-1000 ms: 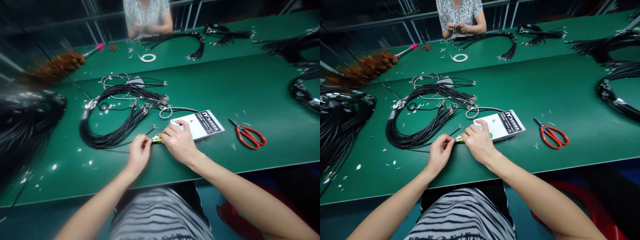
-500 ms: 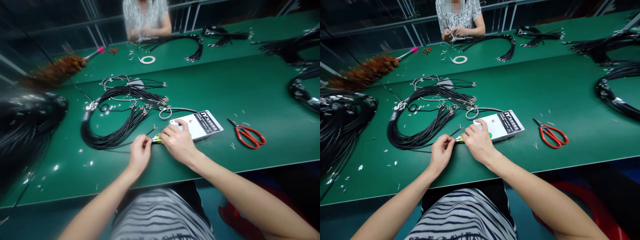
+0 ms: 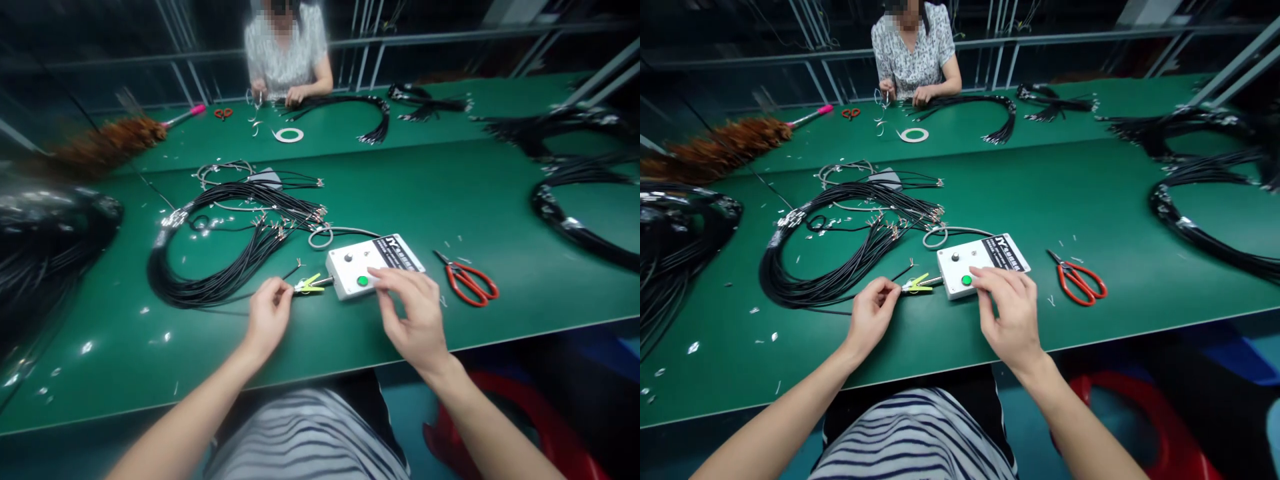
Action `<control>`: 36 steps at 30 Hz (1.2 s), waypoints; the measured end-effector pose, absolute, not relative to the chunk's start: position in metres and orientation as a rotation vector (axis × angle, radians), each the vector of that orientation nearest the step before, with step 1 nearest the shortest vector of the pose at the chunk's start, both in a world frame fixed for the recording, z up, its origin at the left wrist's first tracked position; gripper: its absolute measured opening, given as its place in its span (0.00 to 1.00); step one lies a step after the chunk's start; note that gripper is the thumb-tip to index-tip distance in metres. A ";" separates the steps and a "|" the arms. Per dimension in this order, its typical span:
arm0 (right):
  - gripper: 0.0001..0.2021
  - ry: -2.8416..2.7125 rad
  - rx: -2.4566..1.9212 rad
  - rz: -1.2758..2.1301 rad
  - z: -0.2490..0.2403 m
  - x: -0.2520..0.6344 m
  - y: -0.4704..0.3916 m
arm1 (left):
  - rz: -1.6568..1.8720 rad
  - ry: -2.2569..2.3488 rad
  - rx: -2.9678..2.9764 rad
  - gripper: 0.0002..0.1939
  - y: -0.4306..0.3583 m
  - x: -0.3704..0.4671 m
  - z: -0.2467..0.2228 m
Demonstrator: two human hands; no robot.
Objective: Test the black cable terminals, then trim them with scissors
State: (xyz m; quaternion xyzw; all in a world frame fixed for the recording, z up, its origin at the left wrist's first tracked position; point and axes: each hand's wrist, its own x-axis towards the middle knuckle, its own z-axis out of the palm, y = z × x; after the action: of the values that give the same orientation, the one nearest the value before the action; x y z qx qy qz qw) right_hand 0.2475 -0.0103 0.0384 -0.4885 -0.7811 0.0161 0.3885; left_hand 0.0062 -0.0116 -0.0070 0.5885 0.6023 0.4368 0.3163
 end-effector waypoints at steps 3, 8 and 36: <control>0.11 -1.991 -1.235 0.071 0.024 0.255 -0.024 | 1.150 1.581 1.543 0.09 -0.012 0.006 -0.006; 0.13 -2.065 -1.285 -0.121 0.010 0.249 -0.024 | 1.134 1.592 1.546 0.08 -0.012 0.004 -0.006; 0.16 -2.081 -0.992 0.176 -0.019 0.247 -0.053 | 0.792 2.576 1.413 0.28 0.045 -0.208 0.032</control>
State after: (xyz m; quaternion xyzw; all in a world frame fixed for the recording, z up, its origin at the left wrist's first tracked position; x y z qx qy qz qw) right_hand 0.2475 -0.0529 -0.0185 -0.3926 -0.8238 0.0698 0.4029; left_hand -0.2076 0.0453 0.0324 0.4637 0.8456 0.2600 0.0491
